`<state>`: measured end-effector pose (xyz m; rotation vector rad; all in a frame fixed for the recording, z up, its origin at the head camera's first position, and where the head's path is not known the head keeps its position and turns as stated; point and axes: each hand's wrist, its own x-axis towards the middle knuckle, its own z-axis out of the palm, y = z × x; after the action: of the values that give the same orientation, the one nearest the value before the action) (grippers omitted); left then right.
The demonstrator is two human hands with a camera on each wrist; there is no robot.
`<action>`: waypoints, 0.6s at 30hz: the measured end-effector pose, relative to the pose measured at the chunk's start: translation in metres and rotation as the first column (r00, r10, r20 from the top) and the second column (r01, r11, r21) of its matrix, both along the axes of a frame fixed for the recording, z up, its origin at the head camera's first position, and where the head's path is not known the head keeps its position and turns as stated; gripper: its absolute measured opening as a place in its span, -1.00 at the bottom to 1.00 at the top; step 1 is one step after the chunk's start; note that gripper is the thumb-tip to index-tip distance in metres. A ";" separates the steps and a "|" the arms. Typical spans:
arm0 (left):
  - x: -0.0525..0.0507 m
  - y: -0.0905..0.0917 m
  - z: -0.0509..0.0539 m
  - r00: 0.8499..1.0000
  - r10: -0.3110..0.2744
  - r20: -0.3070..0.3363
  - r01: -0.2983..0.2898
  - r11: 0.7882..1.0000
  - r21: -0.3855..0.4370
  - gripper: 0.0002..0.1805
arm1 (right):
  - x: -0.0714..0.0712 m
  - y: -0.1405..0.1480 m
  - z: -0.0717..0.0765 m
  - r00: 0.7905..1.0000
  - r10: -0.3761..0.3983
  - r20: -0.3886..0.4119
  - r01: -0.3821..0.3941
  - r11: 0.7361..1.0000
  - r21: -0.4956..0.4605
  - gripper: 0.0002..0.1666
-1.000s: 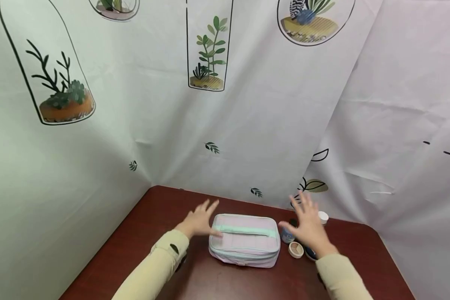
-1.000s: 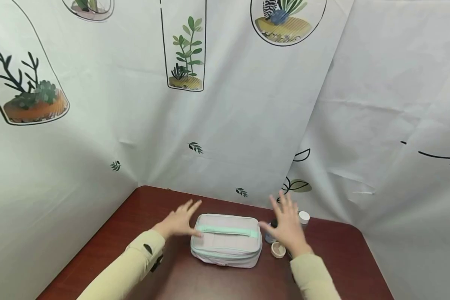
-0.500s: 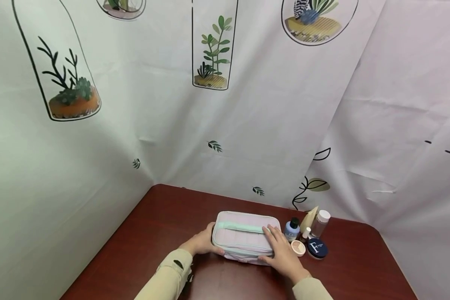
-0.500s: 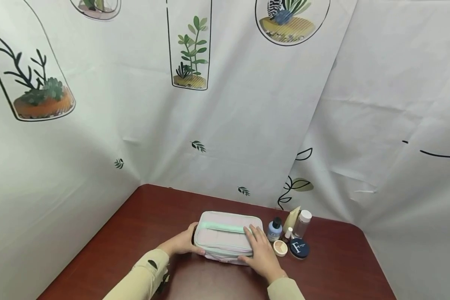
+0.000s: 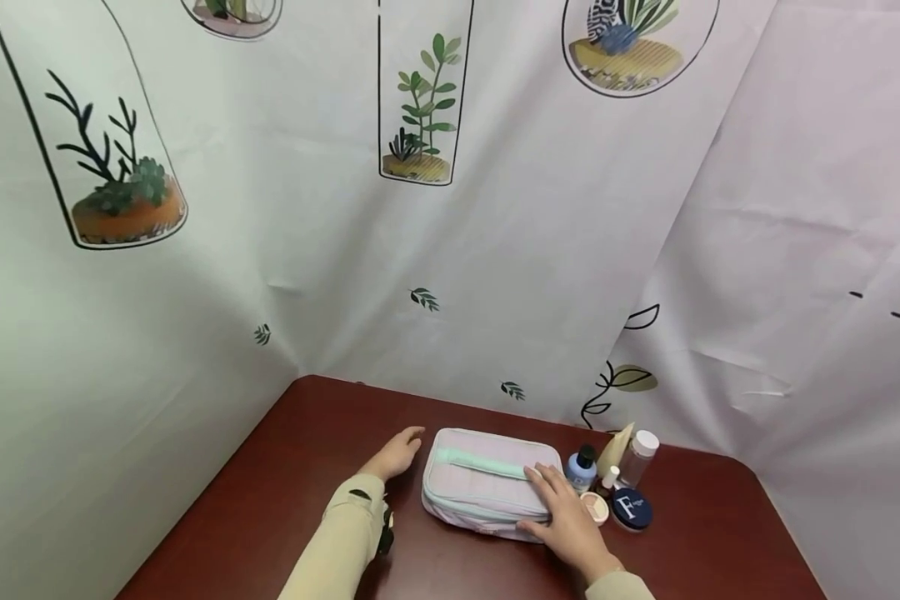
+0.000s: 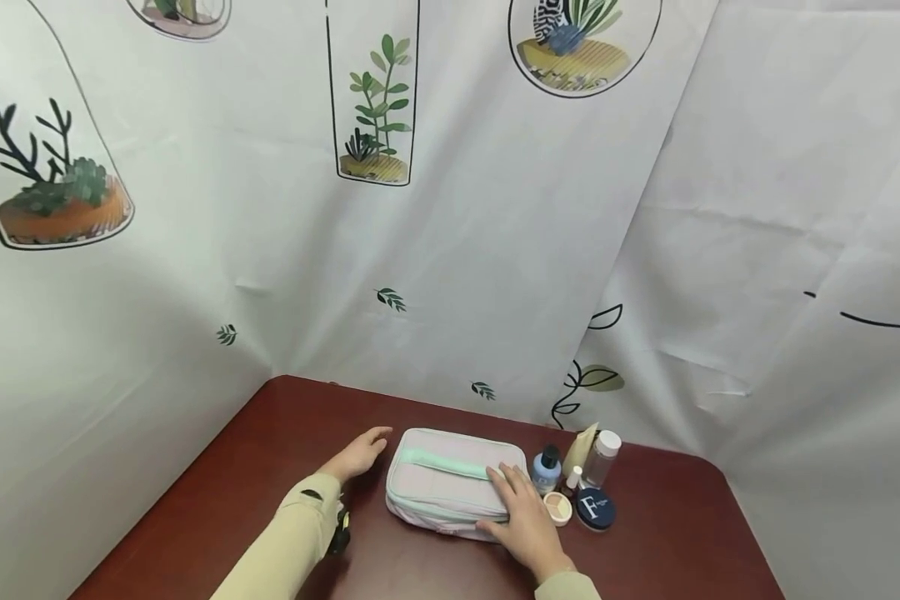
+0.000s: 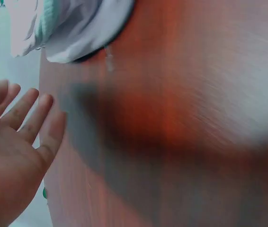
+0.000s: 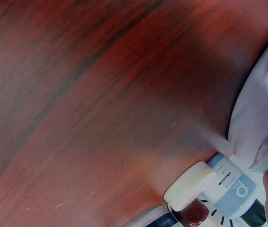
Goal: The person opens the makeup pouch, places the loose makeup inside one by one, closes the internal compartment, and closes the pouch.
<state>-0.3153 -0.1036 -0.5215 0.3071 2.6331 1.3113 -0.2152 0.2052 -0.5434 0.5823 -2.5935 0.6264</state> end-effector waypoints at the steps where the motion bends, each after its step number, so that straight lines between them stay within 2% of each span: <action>1: -0.005 0.002 -0.001 1.000 0.005 -0.014 -0.005 1.000 -0.002 -0.60 | -0.001 0.001 0.000 1.000 -0.001 -0.008 0.001 1.000 0.003 -0.05; 3: -0.014 0.005 -0.001 0.999 0.012 -0.040 -0.012 1.000 0.001 -0.63 | -0.004 0.002 0.002 1.000 0.006 -0.009 -0.006 1.000 -0.001 -0.06; 5: -0.018 0.009 -0.004 0.999 0.011 -0.032 -0.011 1.000 0.001 -0.63 | -0.004 0.003 0.002 1.000 0.007 0.007 -0.007 1.000 -0.007 -0.05; 9: -0.027 0.017 -0.007 0.998 -0.052 -0.023 0.052 0.999 -0.017 -0.62 | -0.008 0.002 0.005 0.999 -0.018 0.037 0.019 0.999 -0.028 -0.02; 15: -0.032 0.023 -0.024 0.991 -0.106 -0.087 0.110 0.993 0.035 -0.66 | -0.008 0.003 0.000 0.993 -0.052 0.110 0.054 0.998 -0.015 0.02; 18: -0.034 0.024 -0.027 0.986 -0.126 -0.109 0.133 0.990 0.055 -0.69 | -0.009 0.005 -0.003 0.991 -0.059 0.121 0.059 0.998 0.005 0.03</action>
<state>-0.3497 -0.0797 -0.5485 0.5618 2.6094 1.3717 -0.2244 0.2098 -0.5460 0.4794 -2.7136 0.6589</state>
